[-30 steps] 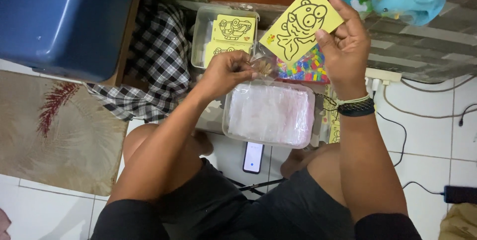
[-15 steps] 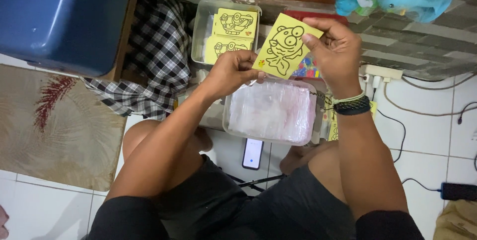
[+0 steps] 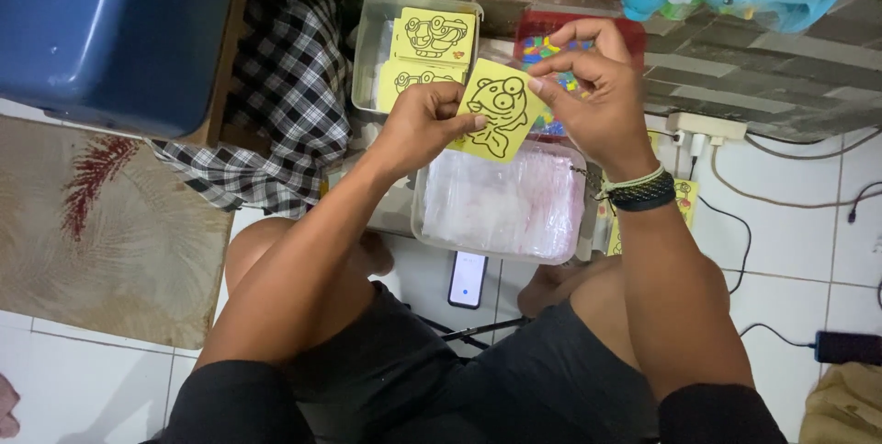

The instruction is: The person sits on the floor and packs small yellow cards with cartoon drawings and colorful plastic pieces into clear plastic bags. They pick up a card, place it in a bag, add pieces from a red container, and seal the bag before placing it on the floor.

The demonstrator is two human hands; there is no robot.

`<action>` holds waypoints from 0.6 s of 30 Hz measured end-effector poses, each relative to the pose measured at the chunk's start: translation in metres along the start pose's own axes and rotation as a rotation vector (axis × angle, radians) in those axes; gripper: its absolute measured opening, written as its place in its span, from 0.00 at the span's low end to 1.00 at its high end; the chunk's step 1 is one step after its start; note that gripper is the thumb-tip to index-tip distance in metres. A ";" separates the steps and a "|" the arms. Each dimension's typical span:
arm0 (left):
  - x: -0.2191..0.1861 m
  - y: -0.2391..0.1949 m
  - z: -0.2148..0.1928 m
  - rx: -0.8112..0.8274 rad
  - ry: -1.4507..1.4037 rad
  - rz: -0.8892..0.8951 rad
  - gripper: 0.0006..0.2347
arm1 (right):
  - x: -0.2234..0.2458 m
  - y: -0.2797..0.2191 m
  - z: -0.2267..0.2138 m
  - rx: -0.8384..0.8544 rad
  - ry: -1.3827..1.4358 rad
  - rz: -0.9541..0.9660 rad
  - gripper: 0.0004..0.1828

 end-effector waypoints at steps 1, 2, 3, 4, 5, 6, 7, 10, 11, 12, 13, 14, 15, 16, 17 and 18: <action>0.000 0.000 0.000 -0.001 0.000 0.000 0.04 | 0.000 0.001 0.000 0.001 0.000 0.000 0.07; 0.000 0.000 -0.001 -0.006 -0.002 0.008 0.03 | 0.007 0.002 0.000 0.010 -0.022 -0.060 0.06; -0.001 0.000 -0.002 -0.012 -0.003 0.016 0.02 | 0.013 0.002 0.001 0.020 -0.044 -0.119 0.06; 0.000 0.001 -0.003 -0.012 -0.003 0.016 0.02 | 0.014 0.002 0.001 0.021 -0.044 -0.119 0.06; 0.001 0.001 -0.003 -0.006 -0.022 0.022 0.03 | 0.017 0.002 0.002 0.030 -0.079 -0.139 0.09; 0.002 0.002 -0.003 0.001 -0.040 0.029 0.04 | 0.021 0.002 0.002 0.039 -0.113 -0.158 0.11; 0.001 0.001 -0.004 0.001 -0.040 0.028 0.04 | 0.020 0.001 0.003 0.039 -0.113 -0.158 0.11; 0.000 0.001 -0.004 0.001 -0.034 0.011 0.01 | 0.014 -0.001 0.014 0.122 -0.106 -0.148 0.09; -0.001 0.001 -0.005 -0.007 -0.026 0.017 0.01 | 0.012 -0.002 0.019 0.166 -0.095 -0.148 0.09; -0.002 0.001 -0.006 -0.015 -0.018 0.023 0.02 | 0.009 -0.003 0.024 0.210 -0.083 -0.148 0.10; 0.004 0.003 -0.009 -0.014 -0.018 0.022 0.02 | 0.009 -0.004 0.026 0.210 -0.082 -0.147 0.10; 0.007 0.004 -0.009 0.010 -0.051 0.048 0.04 | 0.008 -0.004 0.029 0.227 -0.084 -0.143 0.08; 0.010 0.006 -0.010 0.036 -0.085 0.074 0.07 | 0.007 -0.005 0.032 0.245 -0.085 -0.140 0.07; 0.012 0.007 -0.010 0.037 -0.085 0.073 0.07 | 0.004 -0.006 0.034 0.244 -0.086 -0.138 0.07; 0.013 0.008 -0.010 0.037 -0.088 0.076 0.07 | -0.004 -0.007 0.034 0.227 -0.075 -0.095 0.06; 0.013 0.010 -0.011 0.036 -0.091 0.081 0.08 | -0.011 -0.006 0.035 0.211 -0.063 -0.054 0.04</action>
Point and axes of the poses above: each hand's wrist, its own y-axis towards the middle knuckle, its own z-axis out of the palm, x = y × z, the point moved 10 cm from there along y, towards the middle knuckle, and after that the axes turned 14 degrees about -y, right-handed, at the moved point
